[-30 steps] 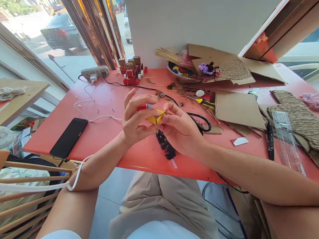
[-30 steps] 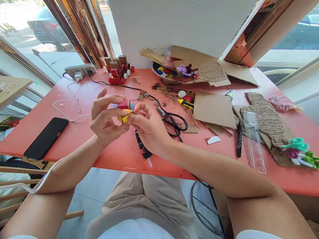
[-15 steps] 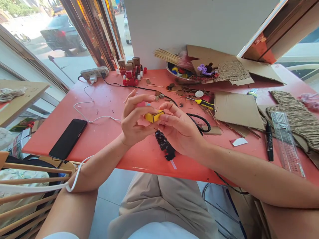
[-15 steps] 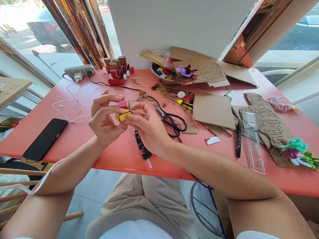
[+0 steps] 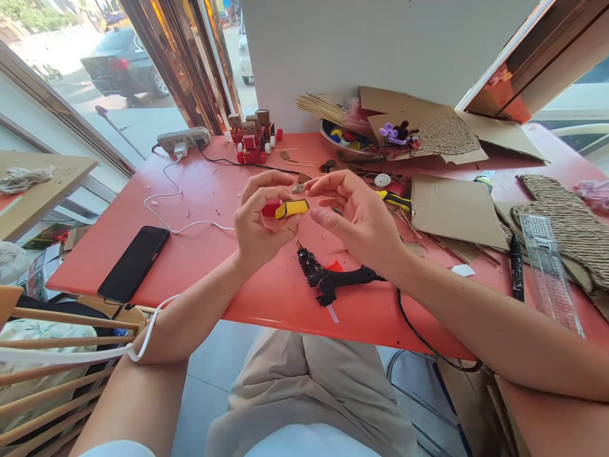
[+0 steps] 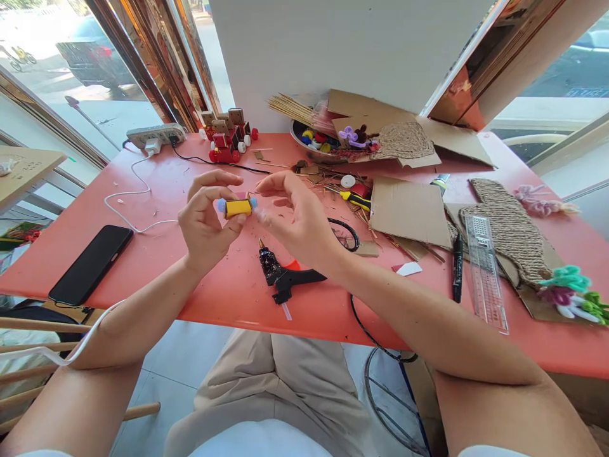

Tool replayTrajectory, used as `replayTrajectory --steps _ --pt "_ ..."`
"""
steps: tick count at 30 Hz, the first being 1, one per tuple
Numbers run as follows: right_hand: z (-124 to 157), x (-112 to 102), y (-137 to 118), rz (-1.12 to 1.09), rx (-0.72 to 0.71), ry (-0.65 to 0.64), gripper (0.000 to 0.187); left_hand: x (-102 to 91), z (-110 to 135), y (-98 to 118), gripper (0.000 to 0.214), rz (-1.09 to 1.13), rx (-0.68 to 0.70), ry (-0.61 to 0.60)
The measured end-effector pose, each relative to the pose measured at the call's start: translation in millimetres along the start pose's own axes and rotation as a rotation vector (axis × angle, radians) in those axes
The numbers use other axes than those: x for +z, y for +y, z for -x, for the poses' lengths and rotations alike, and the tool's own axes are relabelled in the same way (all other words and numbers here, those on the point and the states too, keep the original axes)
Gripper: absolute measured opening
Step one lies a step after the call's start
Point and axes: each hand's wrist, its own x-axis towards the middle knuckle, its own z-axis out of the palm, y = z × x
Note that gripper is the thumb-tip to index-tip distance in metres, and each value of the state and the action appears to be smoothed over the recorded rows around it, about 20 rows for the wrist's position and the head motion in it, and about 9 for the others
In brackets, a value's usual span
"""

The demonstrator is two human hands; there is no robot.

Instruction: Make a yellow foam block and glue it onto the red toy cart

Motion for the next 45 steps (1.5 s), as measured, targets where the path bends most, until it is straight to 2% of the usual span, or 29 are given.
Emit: replayTrajectory --steps 4,7,13,17,23,26,31,38,41,45 --pt "2.2 2.3 0.1 0.086 -0.018 -0.075 0.027 0.7 0.1 0.1 0.018 -0.035 0.004 -0.008" --pt "4.7 3.2 0.3 0.181 -0.107 -0.080 0.022 1.0 0.2 -0.3 0.020 0.003 -0.022 -0.015" --pt "4.8 -4.2 1.4 0.410 -0.318 -0.098 0.028 3.8 3.5 -3.3 0.034 0.166 -0.226 -0.061" --pt "4.9 -7.9 4.0 0.530 -0.419 -0.104 0.027 7.5 6.2 -4.4 0.035 0.252 -0.269 -0.056" --pt "7.1 -6.5 2.1 0.525 -0.403 -0.078 0.013 7.2 6.9 -3.3 0.034 0.169 -0.207 -0.087" --pt "6.9 -6.1 -1.6 0.520 -0.372 -0.047 0.005 5.0 6.5 -0.1 0.025 0.087 -0.165 -0.114" --pt "6.9 -5.2 -5.0 0.509 -0.350 -0.046 0.009 1.0 4.6 6.5 0.009 -0.021 -0.080 -0.109" --pt "7.7 -7.5 -9.7 0.430 -0.300 -0.144 0.010 -0.9 1.6 4.0 0.016 -0.052 -0.081 -0.103" --pt "2.9 -16.8 -17.3 0.377 -0.299 -0.127 0.009 -0.6 1.5 -9.0 0.020 0.114 -0.227 -0.066" --pt "-12.7 -41.6 -27.0 0.306 -0.280 -0.007 0.021 -4.8 3.0 -33.8 0.036 0.373 -0.671 -0.106"
